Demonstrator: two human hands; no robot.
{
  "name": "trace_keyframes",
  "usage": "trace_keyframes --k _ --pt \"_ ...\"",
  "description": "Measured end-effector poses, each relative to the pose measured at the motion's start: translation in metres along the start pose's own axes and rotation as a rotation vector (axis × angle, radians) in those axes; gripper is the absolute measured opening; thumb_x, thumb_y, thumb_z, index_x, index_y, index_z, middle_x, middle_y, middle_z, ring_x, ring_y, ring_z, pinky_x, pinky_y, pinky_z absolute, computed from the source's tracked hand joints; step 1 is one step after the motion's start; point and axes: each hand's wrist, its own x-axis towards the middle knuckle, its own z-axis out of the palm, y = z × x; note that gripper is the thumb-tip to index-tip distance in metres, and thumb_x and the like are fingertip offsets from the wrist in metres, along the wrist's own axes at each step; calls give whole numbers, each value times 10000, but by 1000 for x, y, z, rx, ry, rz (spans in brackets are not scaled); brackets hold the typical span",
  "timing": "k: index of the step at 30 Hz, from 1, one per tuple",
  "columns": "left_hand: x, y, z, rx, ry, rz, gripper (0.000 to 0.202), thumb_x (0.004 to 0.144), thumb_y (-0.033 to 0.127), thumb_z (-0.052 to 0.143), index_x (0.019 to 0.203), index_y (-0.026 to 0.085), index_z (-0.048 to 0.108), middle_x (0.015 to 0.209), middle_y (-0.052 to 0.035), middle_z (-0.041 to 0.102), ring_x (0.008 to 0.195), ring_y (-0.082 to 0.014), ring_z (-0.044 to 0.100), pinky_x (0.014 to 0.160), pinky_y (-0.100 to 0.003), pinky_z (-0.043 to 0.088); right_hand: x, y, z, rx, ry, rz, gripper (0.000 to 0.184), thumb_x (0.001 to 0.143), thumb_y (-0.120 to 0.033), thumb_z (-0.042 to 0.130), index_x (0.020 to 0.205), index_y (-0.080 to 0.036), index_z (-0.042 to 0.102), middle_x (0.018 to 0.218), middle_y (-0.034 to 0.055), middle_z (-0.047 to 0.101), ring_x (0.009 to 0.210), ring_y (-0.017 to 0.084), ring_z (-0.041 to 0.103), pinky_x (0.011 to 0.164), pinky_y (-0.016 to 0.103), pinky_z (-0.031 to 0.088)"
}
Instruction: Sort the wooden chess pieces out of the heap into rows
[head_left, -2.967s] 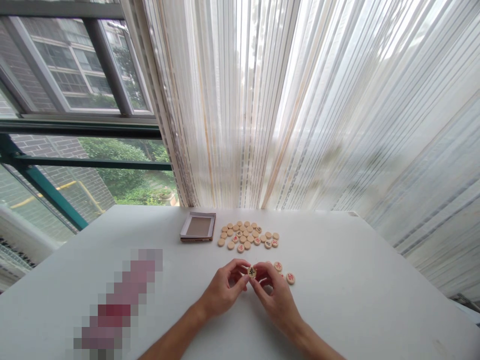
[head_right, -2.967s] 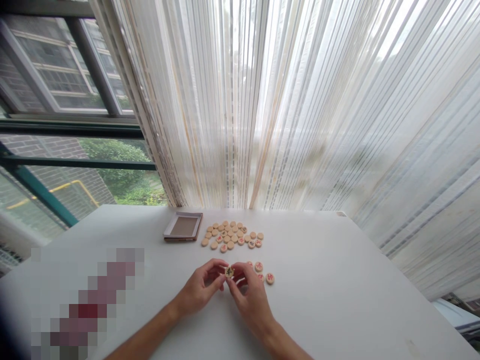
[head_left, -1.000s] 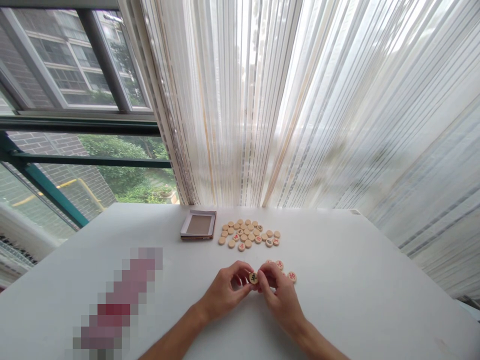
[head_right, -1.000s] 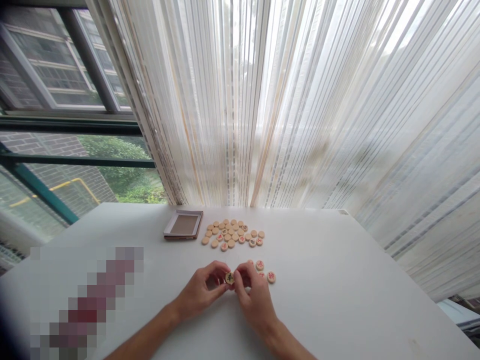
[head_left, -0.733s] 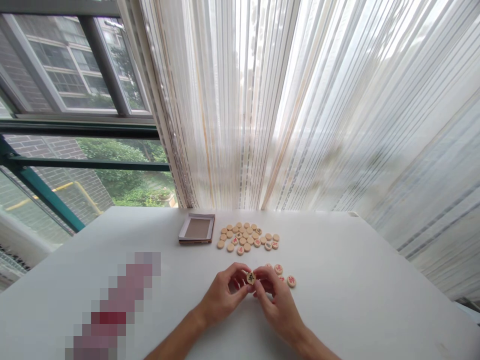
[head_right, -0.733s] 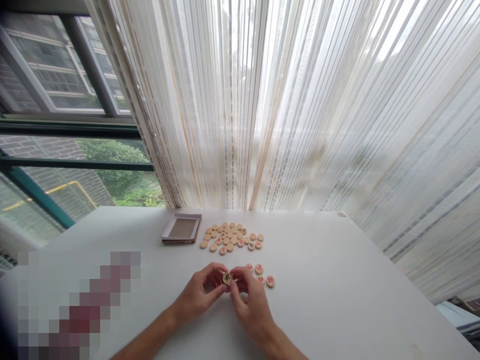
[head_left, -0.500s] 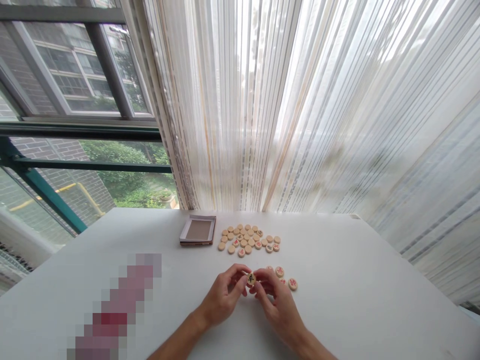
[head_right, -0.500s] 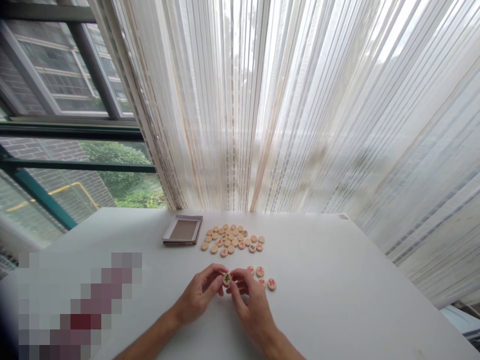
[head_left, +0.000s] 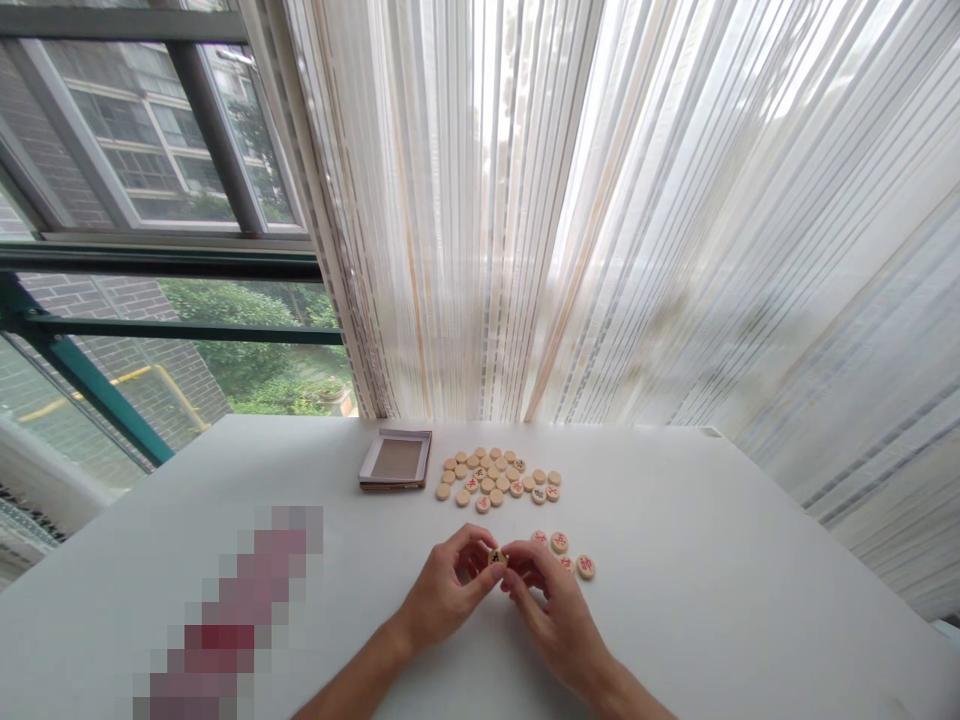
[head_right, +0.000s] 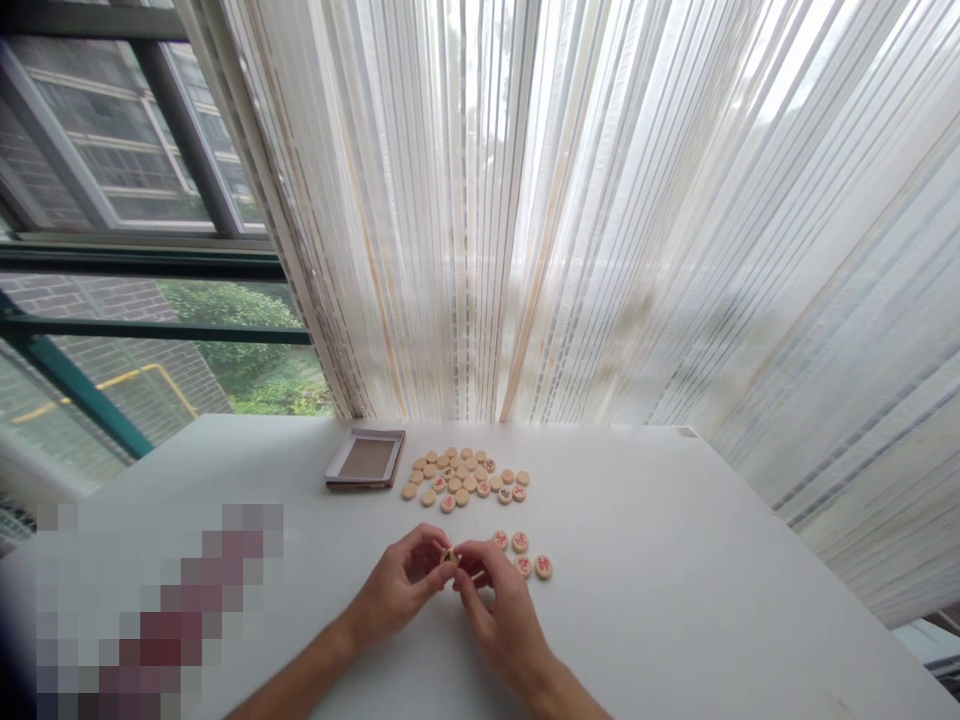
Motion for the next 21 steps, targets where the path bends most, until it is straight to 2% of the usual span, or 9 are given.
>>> trace_keyframes --k 7,15,21 --pt "-1 3 0 7 8 -15 218 883 377 660 917 168 610 749 -23 665 678 -147 603 639 -231 466 1 -5 -1 -50 -14 -38 103 936 -289 589 1007 -220 622 931 42 657 777 162 642 700 288 544" --pt "0 6 1 -11 26 -35 273 926 435 576 916 163 608 772 -39 672 671 -153 614 662 -255 504 1 -5 -1 -73 -7 -40 115 935 -273 589 1032 -218 616 937 43 662 794 163 649 712 289 549" --pt "0 9 1 -2 28 -32 276 945 436 537 968 170 609 807 -33 666 662 -145 616 653 -253 511 2 -6 -1 -99 27 1 166 947 -328 569 1066 -222 617 931 54 659 815 184 649 706 298 553"
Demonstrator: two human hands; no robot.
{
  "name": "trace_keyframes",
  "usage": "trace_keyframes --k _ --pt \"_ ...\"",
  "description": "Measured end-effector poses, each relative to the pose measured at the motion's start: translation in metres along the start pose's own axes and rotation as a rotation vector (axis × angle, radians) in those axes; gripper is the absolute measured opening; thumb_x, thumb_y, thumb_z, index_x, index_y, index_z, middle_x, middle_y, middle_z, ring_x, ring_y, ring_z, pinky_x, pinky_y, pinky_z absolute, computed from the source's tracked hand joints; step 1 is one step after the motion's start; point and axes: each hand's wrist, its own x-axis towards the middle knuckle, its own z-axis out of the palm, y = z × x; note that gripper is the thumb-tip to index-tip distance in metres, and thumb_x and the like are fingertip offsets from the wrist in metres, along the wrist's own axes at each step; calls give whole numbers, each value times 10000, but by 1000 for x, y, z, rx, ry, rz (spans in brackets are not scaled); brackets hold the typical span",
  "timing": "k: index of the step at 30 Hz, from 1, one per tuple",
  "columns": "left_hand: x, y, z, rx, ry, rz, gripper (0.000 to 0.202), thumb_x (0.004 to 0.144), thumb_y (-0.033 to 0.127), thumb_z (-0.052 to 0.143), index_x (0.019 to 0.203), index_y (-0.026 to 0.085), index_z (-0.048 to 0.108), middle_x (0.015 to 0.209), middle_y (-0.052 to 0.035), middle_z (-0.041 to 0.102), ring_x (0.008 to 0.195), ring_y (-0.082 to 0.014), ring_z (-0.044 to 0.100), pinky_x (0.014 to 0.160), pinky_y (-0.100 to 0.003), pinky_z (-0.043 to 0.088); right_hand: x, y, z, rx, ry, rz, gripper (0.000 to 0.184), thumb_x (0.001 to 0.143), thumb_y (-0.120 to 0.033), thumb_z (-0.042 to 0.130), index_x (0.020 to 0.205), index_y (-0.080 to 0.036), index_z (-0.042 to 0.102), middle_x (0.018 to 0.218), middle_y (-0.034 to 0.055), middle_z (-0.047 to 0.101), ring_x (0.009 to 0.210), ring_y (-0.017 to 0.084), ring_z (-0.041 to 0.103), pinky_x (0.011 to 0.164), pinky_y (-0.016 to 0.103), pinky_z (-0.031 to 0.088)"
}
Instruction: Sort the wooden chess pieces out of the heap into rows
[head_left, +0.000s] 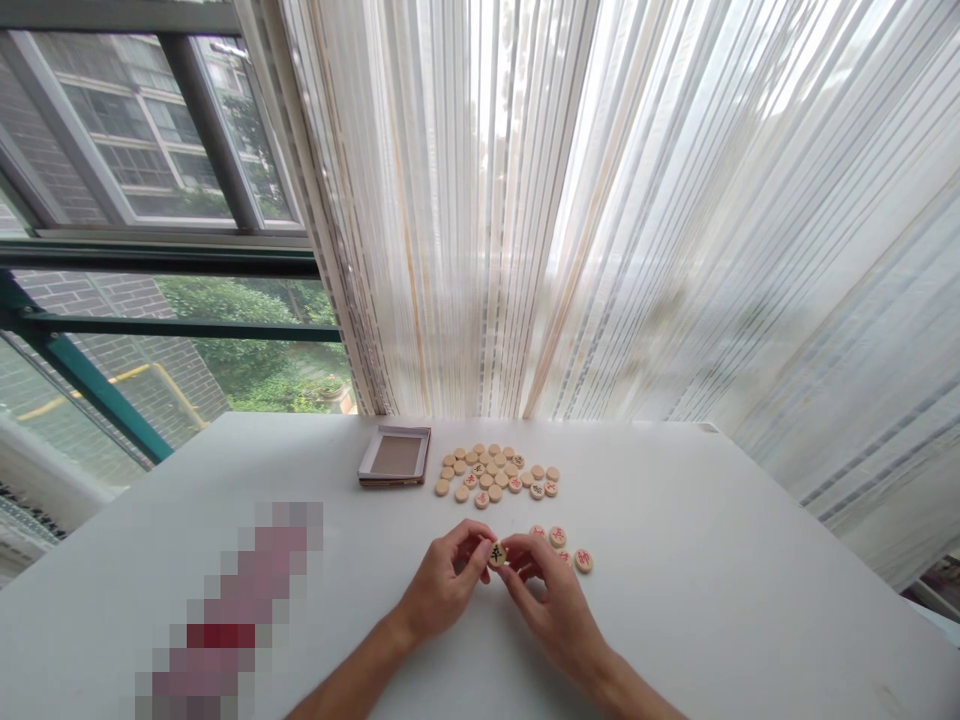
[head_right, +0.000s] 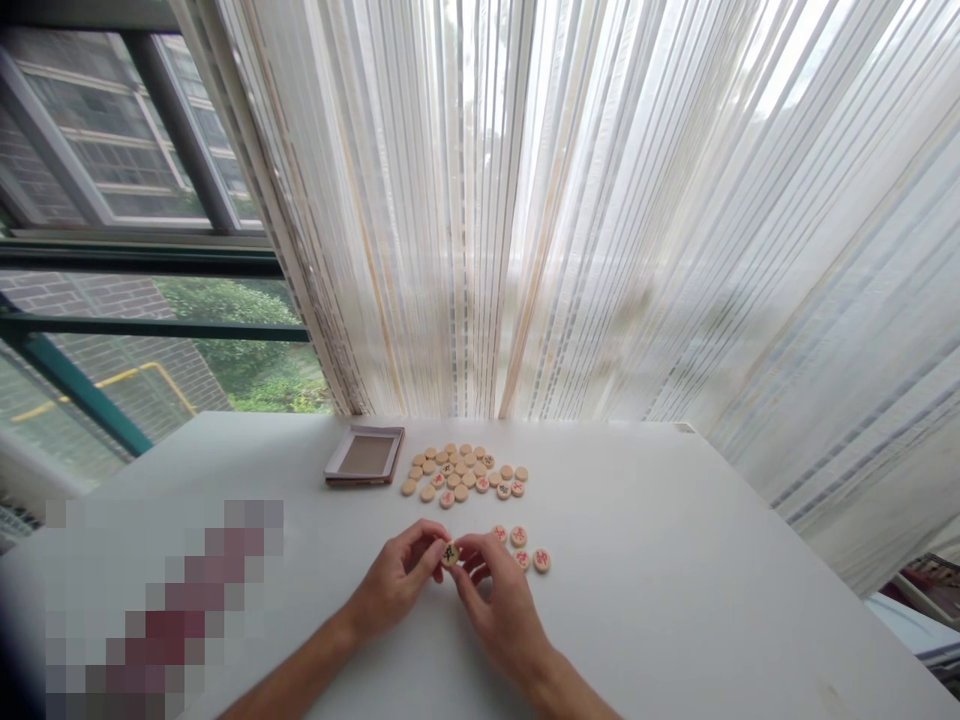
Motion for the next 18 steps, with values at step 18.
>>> trace_keyframes --k 18 --pt "-2 -3 0 21 -14 47 281 884 366 652 1078 170 598 892 -59 675 743 -158 629 673 -248 509 0 1 -2 60 30 29 231 966 -369 523 1111 -215 616 968 74 660 849 201 677 748 320 573"
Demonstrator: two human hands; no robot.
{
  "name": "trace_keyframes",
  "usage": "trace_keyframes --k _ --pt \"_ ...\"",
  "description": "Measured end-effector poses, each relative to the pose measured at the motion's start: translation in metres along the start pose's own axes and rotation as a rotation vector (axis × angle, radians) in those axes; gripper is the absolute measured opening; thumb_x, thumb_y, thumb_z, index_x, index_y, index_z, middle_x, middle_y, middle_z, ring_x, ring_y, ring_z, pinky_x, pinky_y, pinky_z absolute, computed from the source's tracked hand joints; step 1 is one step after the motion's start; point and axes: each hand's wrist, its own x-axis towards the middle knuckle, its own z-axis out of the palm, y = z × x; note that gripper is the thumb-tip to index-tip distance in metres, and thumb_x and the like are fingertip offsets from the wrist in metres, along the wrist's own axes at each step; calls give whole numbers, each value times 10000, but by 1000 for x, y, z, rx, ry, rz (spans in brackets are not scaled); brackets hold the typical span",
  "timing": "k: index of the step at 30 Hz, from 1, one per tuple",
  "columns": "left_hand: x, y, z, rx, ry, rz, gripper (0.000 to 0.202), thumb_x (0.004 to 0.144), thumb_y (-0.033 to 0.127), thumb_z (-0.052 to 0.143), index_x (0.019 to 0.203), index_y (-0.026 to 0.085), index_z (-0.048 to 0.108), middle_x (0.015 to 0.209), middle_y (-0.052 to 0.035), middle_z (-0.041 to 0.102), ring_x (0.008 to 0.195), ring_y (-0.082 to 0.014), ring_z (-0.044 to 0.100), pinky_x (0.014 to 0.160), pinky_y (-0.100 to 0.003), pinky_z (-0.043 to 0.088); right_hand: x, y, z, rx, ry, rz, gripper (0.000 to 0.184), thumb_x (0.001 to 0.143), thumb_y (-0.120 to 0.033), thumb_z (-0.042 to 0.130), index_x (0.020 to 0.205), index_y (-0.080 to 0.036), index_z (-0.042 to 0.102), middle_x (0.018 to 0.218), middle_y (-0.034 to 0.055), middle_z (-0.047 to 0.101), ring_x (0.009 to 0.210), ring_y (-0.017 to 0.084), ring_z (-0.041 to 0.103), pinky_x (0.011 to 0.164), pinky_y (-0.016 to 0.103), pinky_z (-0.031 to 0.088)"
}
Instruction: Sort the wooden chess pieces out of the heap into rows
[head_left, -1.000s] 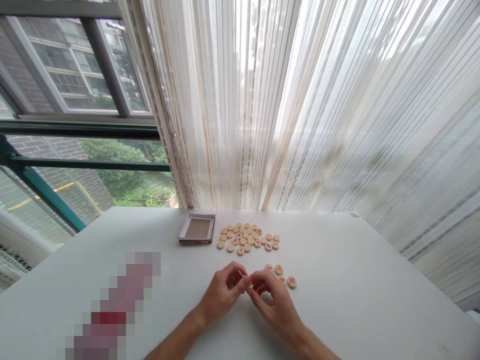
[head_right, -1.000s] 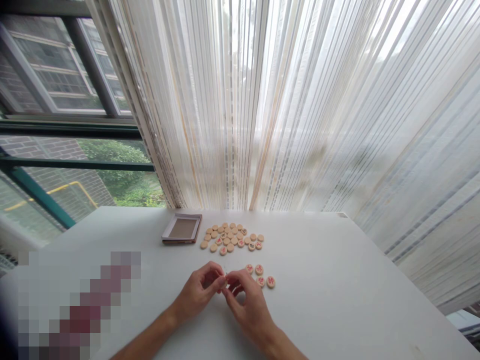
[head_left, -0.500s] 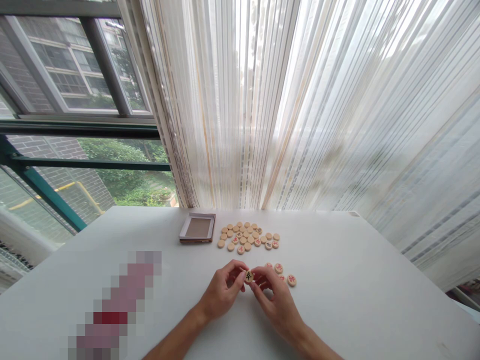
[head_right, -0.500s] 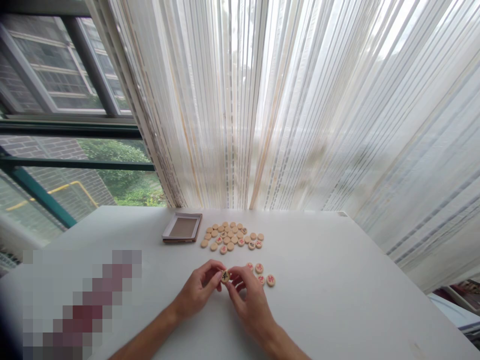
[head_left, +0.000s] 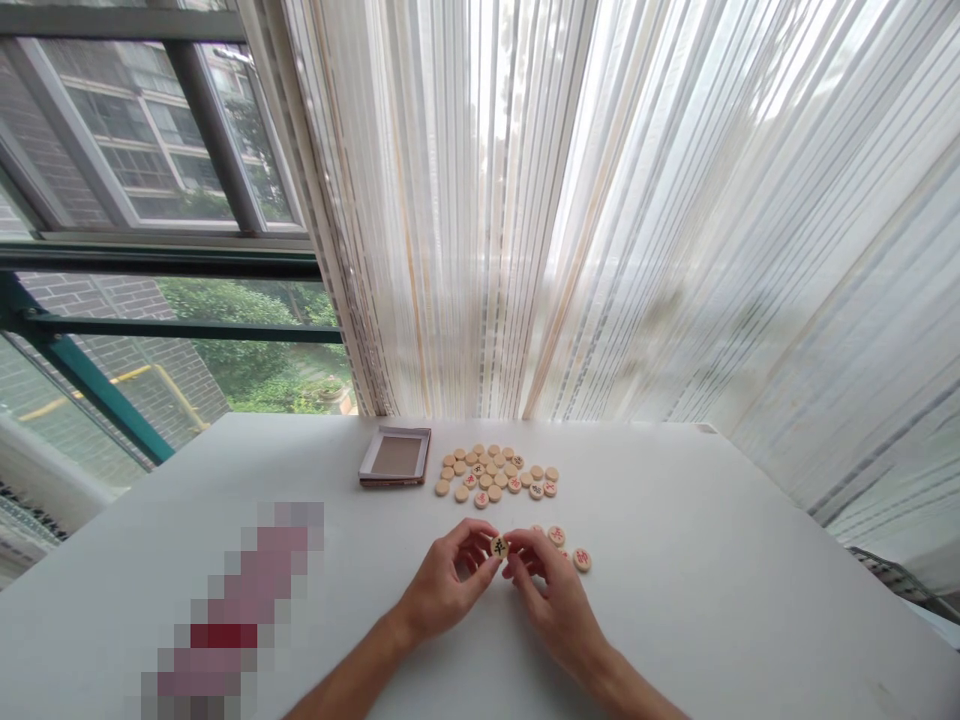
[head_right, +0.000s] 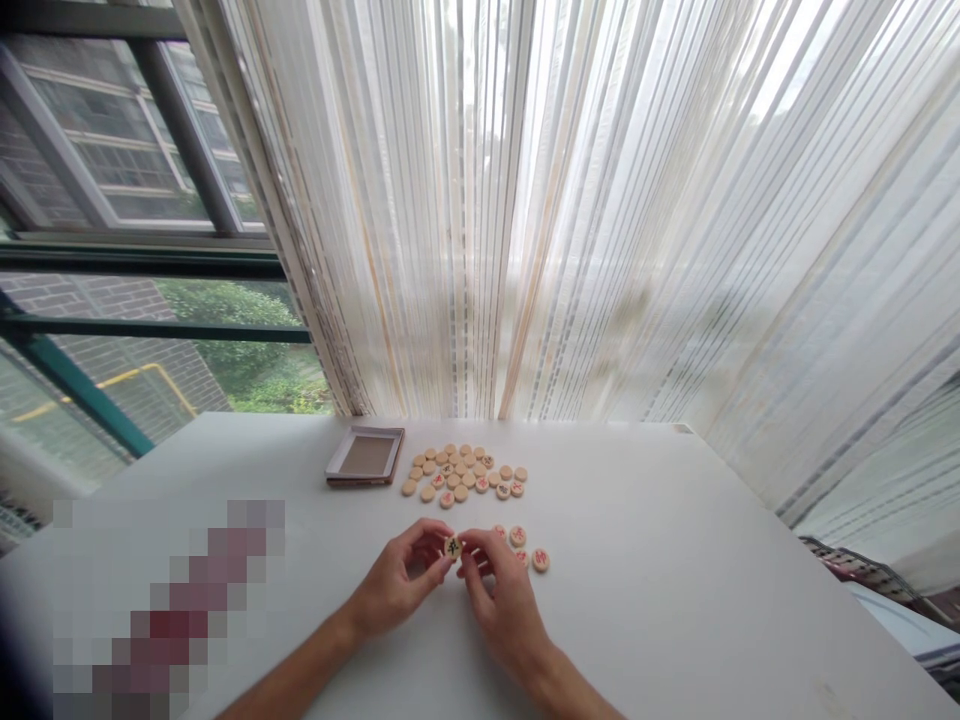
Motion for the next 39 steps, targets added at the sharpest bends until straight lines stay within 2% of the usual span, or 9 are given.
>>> trace_keyframes --k 9,18,25,31,39 --pt "0 -3 1 35 -2 -2 267 876 338 663 1077 173 600 876 -56 695 755 -170 656 679 -263 514 0 -1 0 51 17 9 261 987 -387 479 1109 -207 624 925 66 654 765 184 669 713 315 559" --pt "0 -1 1 51 -35 -11 252 852 306 692 1045 167 610 878 -65 718 768 -174 660 680 -262 505 2 -4 -2 30 -18 28 215 957 -398 547 990 -202 629 902 60 674 822 201 675 749 313 559" --pt "-1 2 2 52 -53 -21 254 851 362 687 1004 168 626 827 -53 723 723 -160 644 648 -242 482 1 0 -3 9 -35 40 195 907 -389 620 943 -197 615 885 46 666 766 182 668 698 293 561" --pt "-3 1 3 112 -83 3 187 856 328 674 965 178 643 813 -46 739 694 -151 626 650 -239 470 0 6 -2 -49 -15 71 187 846 -360 692 832 -202 592 777 9 630 674 163 625 616 275 528" --pt "-3 2 4 182 -84 26 171 863 322 657 965 189 626 791 -26 724 626 -126 568 605 -230 459 1 3 -3 -6 -15 98 228 903 -410 625 827 -196 605 772 23 666 696 175 661 631 275 525"
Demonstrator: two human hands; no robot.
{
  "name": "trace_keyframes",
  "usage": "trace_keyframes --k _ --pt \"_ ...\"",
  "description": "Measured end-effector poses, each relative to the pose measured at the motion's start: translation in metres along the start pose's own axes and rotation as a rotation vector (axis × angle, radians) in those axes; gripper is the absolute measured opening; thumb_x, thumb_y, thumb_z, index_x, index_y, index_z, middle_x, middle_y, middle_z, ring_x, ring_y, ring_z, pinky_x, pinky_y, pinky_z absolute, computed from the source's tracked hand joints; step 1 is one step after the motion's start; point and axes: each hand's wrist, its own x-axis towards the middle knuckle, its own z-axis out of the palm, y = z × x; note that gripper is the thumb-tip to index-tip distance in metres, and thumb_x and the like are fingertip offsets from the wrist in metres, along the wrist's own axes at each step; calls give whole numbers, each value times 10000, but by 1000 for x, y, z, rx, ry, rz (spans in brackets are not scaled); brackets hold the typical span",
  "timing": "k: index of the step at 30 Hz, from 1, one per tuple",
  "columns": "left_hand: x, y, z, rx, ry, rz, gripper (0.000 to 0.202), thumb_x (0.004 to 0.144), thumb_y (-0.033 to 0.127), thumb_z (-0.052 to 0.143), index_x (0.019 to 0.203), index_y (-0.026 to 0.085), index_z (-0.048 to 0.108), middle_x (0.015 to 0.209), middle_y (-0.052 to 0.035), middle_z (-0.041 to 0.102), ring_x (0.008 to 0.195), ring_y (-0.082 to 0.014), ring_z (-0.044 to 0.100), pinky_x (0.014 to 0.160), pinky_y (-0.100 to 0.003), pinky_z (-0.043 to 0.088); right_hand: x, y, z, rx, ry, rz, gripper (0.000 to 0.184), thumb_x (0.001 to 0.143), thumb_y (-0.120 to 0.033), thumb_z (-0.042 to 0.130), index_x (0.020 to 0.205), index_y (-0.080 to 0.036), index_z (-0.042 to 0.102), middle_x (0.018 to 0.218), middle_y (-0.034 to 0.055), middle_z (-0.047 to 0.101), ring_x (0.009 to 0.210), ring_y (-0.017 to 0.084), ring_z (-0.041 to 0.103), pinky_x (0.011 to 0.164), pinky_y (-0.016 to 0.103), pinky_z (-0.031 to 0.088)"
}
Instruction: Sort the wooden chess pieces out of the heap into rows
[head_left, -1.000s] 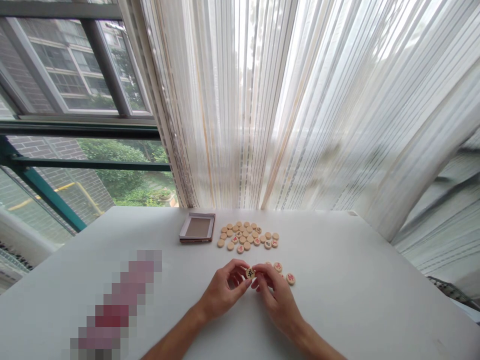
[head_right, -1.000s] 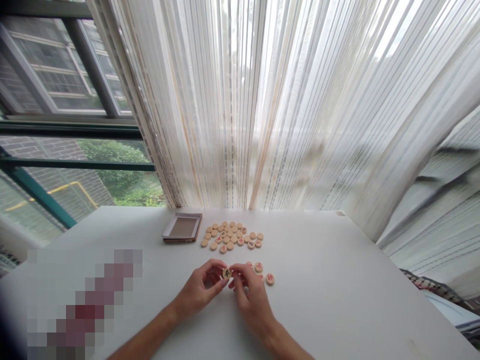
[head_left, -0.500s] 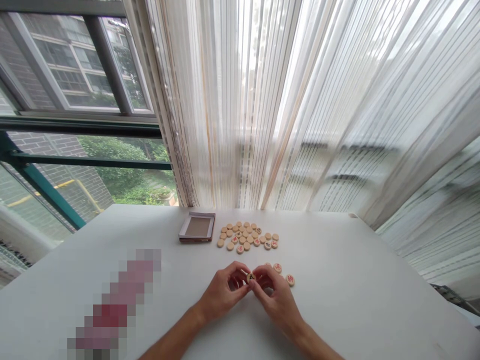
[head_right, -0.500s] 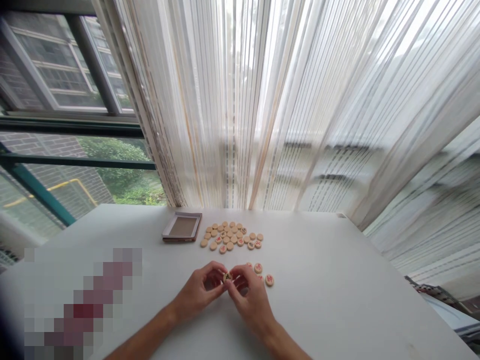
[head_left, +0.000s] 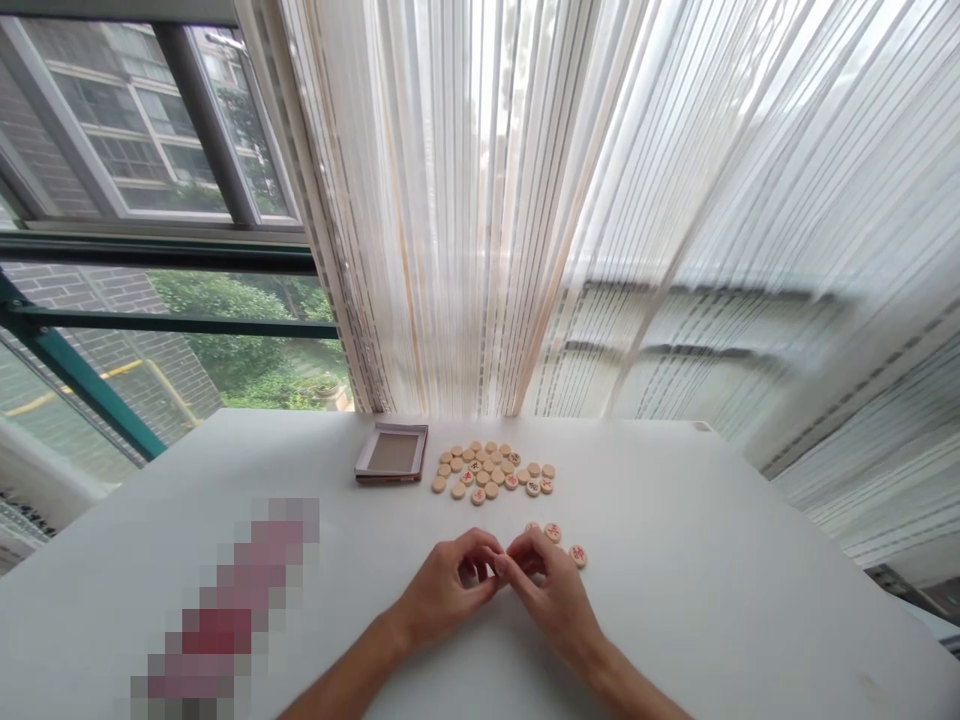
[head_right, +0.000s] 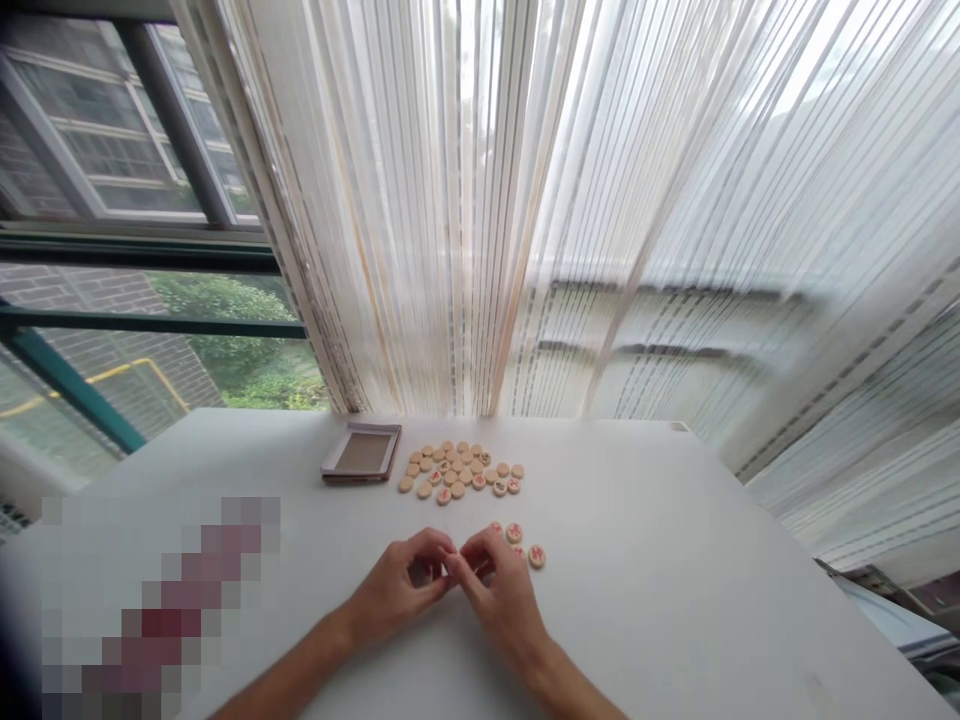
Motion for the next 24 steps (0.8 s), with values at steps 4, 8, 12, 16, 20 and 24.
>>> trace_keyframes --k 4,8,12,16,20,24 --pt "0 -1 0 30 7 6 221 849 353 677 978 186 614 779 -20 701 634 -130 583 597 -229 465 1 -2 -1 15 -3 -2 237 919 -418 603 849 -194 635 807 42 694 727 191 687 641 280 534" --pt "0 0 0 36 15 4 242 850 373 677 986 182 614 769 -15 682 644 -133 588 612 -234 475 1 -6 -3 17 -21 -10 234 937 -413 574 878 -197 643 840 50 699 754 196 693 667 287 549" --pt "0 3 -1 48 29 8 221 850 335 675 996 179 620 778 -12 671 662 -135 595 634 -237 491 1 -9 -5 21 -49 -18 204 946 -394 561 930 -203 630 891 54 699 783 195 697 685 287 557" --pt "-1 2 -1 62 49 46 181 830 243 666 996 186 622 845 -15 686 689 -136 618 655 -235 510 2 -8 -7 -18 -69 -49 148 931 -348 580 931 -204 615 862 38 683 756 181 686 673 276 553" --pt "-1 1 0 84 47 71 186 807 169 646 990 191 623 872 -13 694 699 -135 631 663 -231 518 4 -5 -10 -70 -98 -91 94 887 -291 628 914 -203 607 840 22 659 736 166 661 664 267 544" --pt "-1 2 0 125 36 90 181 809 157 639 984 198 622 857 -5 692 691 -132 633 662 -229 519 4 -7 -12 -151 -104 -109 87 904 -287 604 877 -205 615 800 13 648 699 153 630 630 256 521"
